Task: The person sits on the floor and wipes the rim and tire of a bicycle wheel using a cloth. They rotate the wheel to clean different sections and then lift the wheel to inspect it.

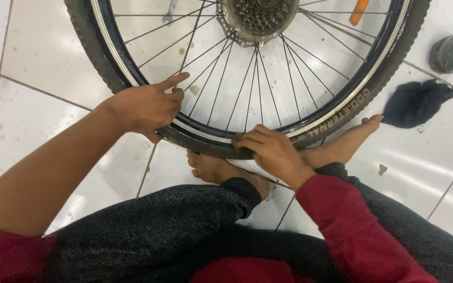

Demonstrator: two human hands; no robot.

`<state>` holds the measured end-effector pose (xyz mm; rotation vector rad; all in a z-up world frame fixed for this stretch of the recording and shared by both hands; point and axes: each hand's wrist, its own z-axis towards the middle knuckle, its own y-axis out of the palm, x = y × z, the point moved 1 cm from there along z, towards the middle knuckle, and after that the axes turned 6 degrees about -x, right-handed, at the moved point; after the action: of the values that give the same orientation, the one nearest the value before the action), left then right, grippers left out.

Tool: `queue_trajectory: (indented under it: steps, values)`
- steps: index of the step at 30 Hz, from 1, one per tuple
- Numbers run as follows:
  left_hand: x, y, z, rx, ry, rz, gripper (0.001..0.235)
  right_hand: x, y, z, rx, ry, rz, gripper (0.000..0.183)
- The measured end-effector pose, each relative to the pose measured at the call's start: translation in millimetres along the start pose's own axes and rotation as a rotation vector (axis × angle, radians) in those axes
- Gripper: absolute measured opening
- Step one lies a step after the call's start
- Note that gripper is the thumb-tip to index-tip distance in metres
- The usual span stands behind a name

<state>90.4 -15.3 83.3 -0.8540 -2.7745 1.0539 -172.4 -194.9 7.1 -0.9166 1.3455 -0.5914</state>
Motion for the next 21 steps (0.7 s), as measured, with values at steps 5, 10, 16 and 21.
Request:
queue_trajectory:
  steps: [5,10,16,21]
  values:
    - [4.6,-0.8,5.2,0.026,-0.017,-0.010,0.062,-35.0,25.0,45.2,0.178,0.000,0.076,0.033]
    - [18.3,0.2,15.3,0.078,-0.022,-0.097,0.068,-18.1,-8.7,26.3,0.123,0.034,0.156,0.031]
    - [44.2,4.8,37.8,0.211,-0.026,-0.241,0.075,32.1,-67.4,-30.6,-0.212,-0.005,-0.061,0.036]
    - [71.1,3.8,64.0,0.486,-0.148,-0.317,0.063,27.1,-56.8,-33.6,-0.070,0.049,-0.040,0.037]
